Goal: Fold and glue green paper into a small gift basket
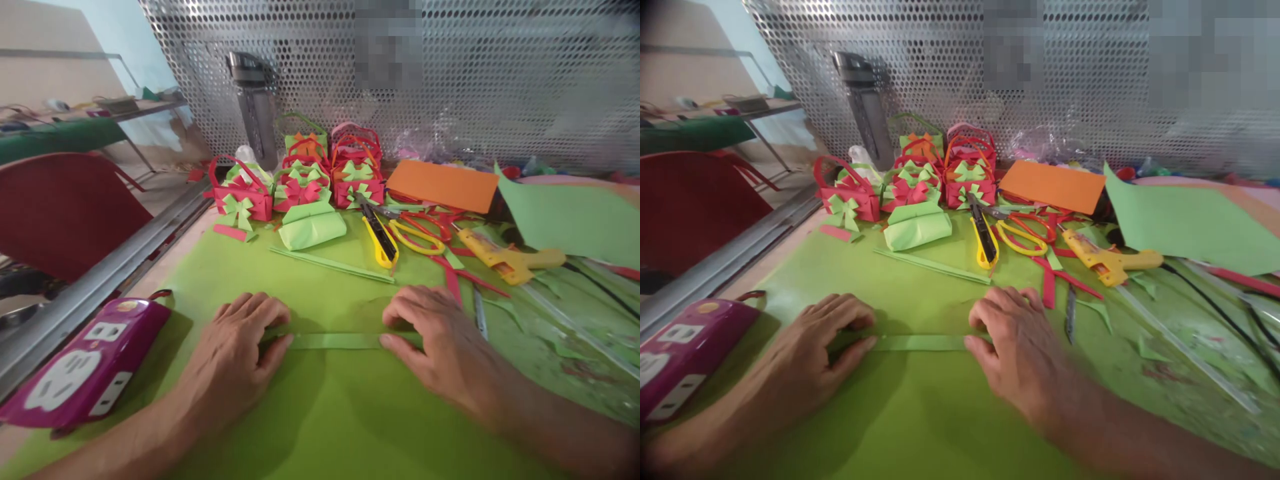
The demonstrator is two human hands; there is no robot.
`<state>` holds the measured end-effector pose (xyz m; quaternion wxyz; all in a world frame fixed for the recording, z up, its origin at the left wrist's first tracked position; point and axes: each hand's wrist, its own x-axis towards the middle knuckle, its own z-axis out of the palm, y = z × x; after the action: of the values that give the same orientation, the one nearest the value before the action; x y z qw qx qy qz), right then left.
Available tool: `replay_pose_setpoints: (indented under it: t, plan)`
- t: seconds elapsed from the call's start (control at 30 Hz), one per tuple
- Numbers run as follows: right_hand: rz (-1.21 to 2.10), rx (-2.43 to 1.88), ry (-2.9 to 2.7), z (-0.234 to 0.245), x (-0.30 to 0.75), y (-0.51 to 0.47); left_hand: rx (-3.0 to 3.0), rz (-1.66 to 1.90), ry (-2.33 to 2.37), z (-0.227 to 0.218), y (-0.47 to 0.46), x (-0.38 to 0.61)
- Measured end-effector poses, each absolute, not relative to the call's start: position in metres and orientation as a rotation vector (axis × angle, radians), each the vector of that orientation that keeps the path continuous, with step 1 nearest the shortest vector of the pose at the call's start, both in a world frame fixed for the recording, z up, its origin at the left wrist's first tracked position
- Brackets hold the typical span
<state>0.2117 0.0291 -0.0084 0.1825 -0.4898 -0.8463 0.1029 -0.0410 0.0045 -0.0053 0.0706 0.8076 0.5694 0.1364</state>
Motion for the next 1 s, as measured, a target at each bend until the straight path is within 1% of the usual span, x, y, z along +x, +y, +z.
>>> replay_pose_setpoints:
  t: [0.1, 0.17, 0.33, 0.53, 0.67, 0.83, 1.0]
  plan:
    - [0.346, -1.434, -2.382, -0.006, 0.211, 0.031, 2.567, 0.384, 1.623, -0.005, 0.006, -0.042]
    - [0.367, -1.453, -2.388, -0.005, 0.210, 0.032, 2.718, 0.303, 1.561, -0.002, 0.007, -0.040]
    - [0.376, -1.485, -2.430, -0.001, 0.208, 0.032, 2.974, -0.125, 1.441, 0.013, 0.004, -0.030]
    - [0.357, -1.504, -2.450, -0.001, 0.207, 0.030, 3.014, -0.501, 1.294, 0.016, 0.004, -0.017]
    - [0.327, -1.495, -2.451, -0.006, 0.207, 0.031, 3.002, -0.565, 1.260, 0.012, 0.005, -0.014]
    - [0.310, -1.516, -2.446, -0.006, 0.206, 0.032, 3.037, -0.449, 1.328, 0.011, 0.006, -0.019]
    - [0.304, -1.523, -2.439, -0.006, 0.206, 0.032, 3.064, -0.453, 1.474, 0.009, -0.001, -0.041]
